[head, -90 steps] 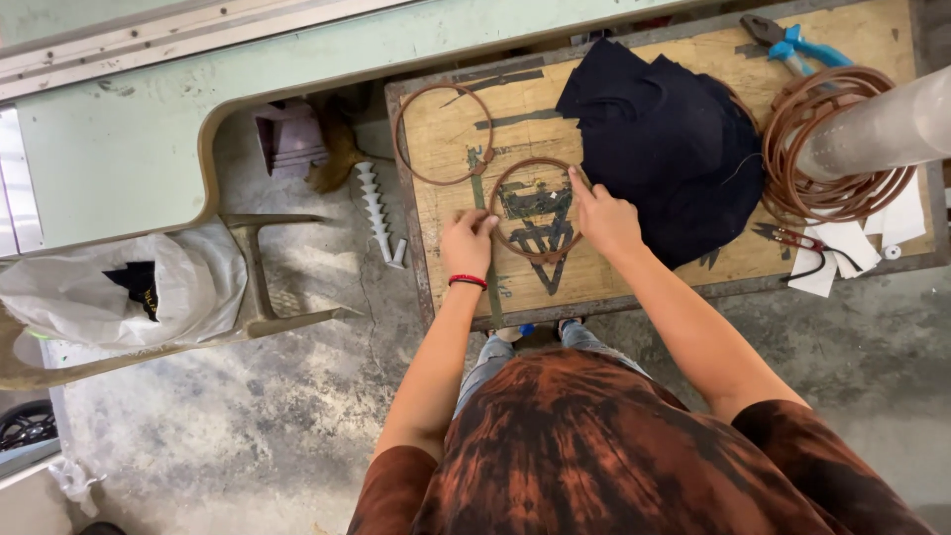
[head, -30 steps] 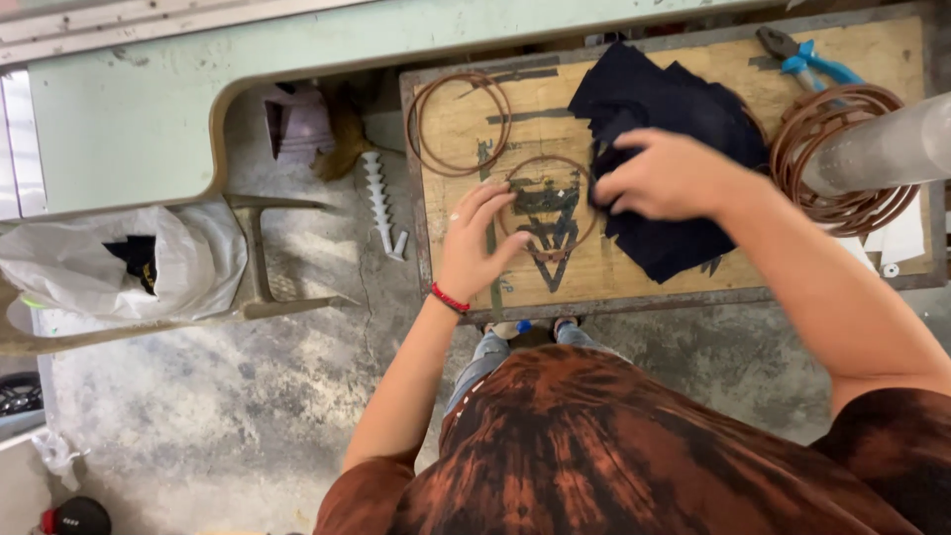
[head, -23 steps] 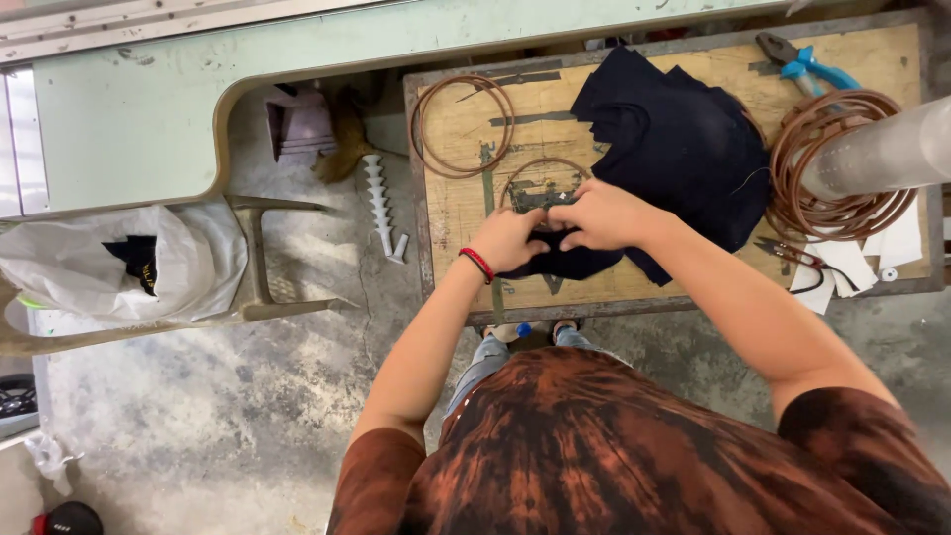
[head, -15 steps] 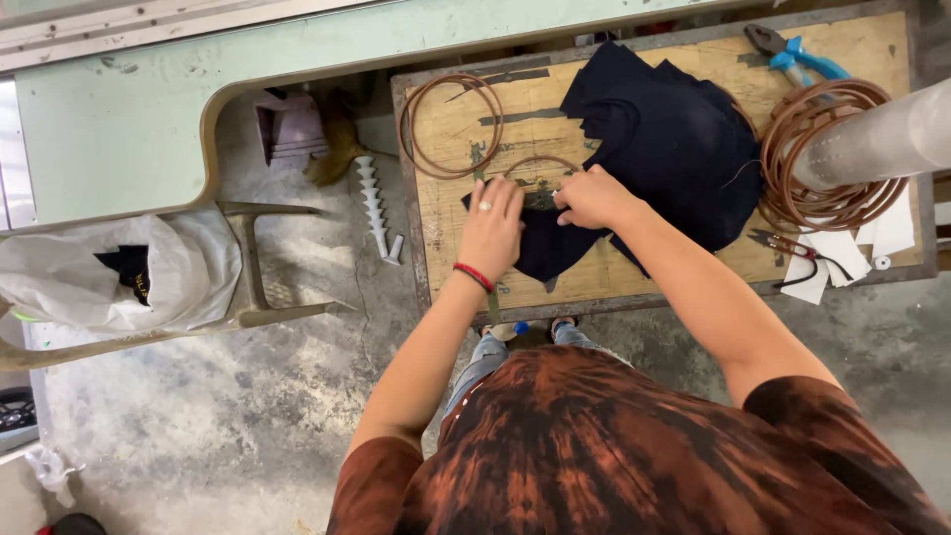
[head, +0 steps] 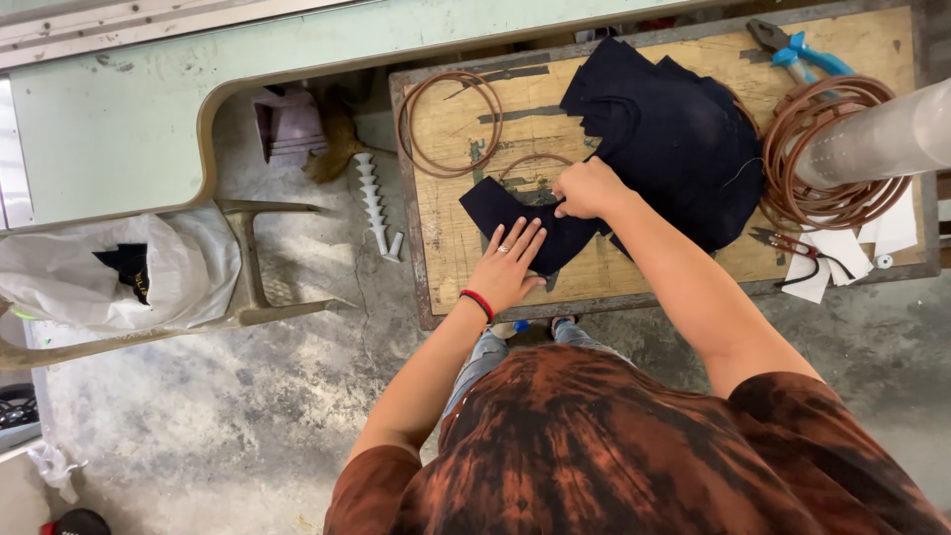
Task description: Preparing fabric in embroidery hoops and loading them into an industrial embroidery machine
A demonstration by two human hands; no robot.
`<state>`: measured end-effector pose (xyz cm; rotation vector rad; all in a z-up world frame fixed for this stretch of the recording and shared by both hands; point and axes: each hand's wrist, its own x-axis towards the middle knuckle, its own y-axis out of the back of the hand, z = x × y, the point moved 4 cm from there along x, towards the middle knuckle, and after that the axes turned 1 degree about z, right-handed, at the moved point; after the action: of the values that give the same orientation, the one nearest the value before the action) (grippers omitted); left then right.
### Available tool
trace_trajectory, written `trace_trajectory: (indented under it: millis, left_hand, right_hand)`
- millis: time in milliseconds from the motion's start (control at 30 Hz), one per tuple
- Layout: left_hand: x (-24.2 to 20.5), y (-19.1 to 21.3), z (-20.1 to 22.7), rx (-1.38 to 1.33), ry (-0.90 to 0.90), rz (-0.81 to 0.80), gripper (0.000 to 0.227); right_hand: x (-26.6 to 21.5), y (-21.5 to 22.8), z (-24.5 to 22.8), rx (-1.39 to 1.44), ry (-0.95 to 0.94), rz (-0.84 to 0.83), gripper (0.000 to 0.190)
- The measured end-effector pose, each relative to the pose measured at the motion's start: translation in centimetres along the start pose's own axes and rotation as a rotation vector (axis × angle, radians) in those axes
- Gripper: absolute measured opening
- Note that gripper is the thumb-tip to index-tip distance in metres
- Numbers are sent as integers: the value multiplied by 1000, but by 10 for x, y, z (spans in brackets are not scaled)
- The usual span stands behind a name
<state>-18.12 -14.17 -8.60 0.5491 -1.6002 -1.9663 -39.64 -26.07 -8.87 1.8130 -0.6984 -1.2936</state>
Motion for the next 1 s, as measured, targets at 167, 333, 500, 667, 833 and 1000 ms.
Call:
trace_trajectory:
  millis: [167,333,500,667,833,1000]
  left_hand:
    - [2,-8,-3,20,14,-24,100]
    - [12,-7,-12,-52,48,138,82]
    - [35,-10,-26,-184,240,179,30]
    - [57,-34,-26,-203,353,125,39]
    - [55,-15,-20,-231,410,-35,59]
    - [59,26,-33,-268,437,141,62]
  right_hand:
    - [-35,12,-33,-93,-7,172,55]
    - [-73,-13,-54,659,87,552,11]
    - [-68,-21,-52,714,-42,336,54]
    - [-67,-4,-50,514,-184,244,86]
    - [-74,16,-60,501,-250,300,96]
    - [-77,31,-65,479,-330,210,125]
